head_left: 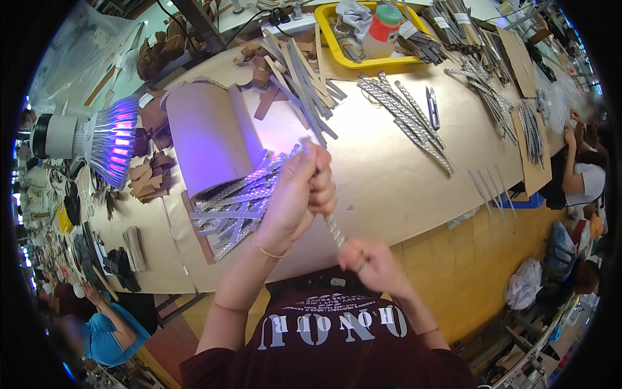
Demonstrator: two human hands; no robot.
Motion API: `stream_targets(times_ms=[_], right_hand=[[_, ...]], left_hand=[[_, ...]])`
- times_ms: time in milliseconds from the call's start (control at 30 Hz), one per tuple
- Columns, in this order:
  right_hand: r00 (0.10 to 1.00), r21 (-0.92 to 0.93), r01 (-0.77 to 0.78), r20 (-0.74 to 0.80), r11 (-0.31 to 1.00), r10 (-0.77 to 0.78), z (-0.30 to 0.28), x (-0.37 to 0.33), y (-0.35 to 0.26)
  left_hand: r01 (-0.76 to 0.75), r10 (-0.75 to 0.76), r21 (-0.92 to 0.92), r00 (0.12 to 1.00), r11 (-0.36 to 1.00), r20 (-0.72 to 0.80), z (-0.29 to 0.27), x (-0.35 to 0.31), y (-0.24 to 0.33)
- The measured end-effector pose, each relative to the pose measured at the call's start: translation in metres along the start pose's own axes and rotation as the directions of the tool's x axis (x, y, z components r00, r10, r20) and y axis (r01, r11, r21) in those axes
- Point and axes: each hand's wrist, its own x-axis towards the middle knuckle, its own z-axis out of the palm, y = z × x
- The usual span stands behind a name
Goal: The person repeatedly picks up a braided cord and a flat strip, aligns them, and secures the strip to the cord by hand. The person then places the assembled piece on the table and repeats the process with additional cords and strips.
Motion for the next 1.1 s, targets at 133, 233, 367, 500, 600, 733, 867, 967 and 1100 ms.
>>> stream_targets(times_ms=[133, 233, 367, 500, 600, 733, 867, 967, 1100], right_hand=[[1.0, 0.078, 0.01, -0.004, 0.997, -0.01, -0.001, 0.006, 0.004], [0.999, -0.049, 0.037, -0.026, 0.998, -0.039, 0.002, -0.013, 0.006], [0.934, -0.327, 0.186, -0.234, 0.927, -0.27, -0.014, -0.014, 0.028], [0.815, -0.811, 0.061, -0.296, 0.582, -0.498, -0.061, -0.02, 0.057], [0.763, -0.9, -0.003, -0.284, 0.437, -0.581, -0.083, -0.018, 0.074], [0.806, -0.896, -0.055, -0.3, 0.44, -0.511, -0.081, -0.019, 0.087], [0.727, -0.882, -0.174, -0.415, 0.439, -0.547, -0.099, -0.035, 0.094], [0.567, -0.768, -0.428, -0.639, 0.477, -0.52, -0.146, -0.056, 0.102], [0.323, -0.558, -0.612, -0.823, 0.561, -0.467, -0.203, -0.074, 0.112]], left_hand=[[-0.078, 0.065, -0.108, 0.99, 0.991, -0.127, 0.002, 0.005, -0.004], [-0.039, 0.03, -0.183, 0.998, 0.982, -0.053, -0.005, 0.002, -0.008], [-0.132, 0.152, -0.132, 0.977, 0.982, 0.153, -0.011, 0.009, -0.034], [-0.338, 0.273, 0.328, 0.935, 0.882, 0.227, -0.015, 0.016, -0.06], [-0.311, 0.541, 0.917, 0.83, 0.248, 0.135, -0.021, 0.012, -0.075], [-0.428, 0.171, 0.833, 0.845, -0.349, 0.506, -0.022, -0.008, -0.109], [-0.421, -0.121, 0.823, 0.905, -0.382, 0.407, -0.023, -0.017, -0.13], [-0.405, -0.102, 0.826, 0.911, -0.391, 0.399, -0.029, -0.017, -0.131], [-0.37, -0.05, 0.808, 0.919, -0.458, 0.392, -0.037, -0.02, -0.125]])
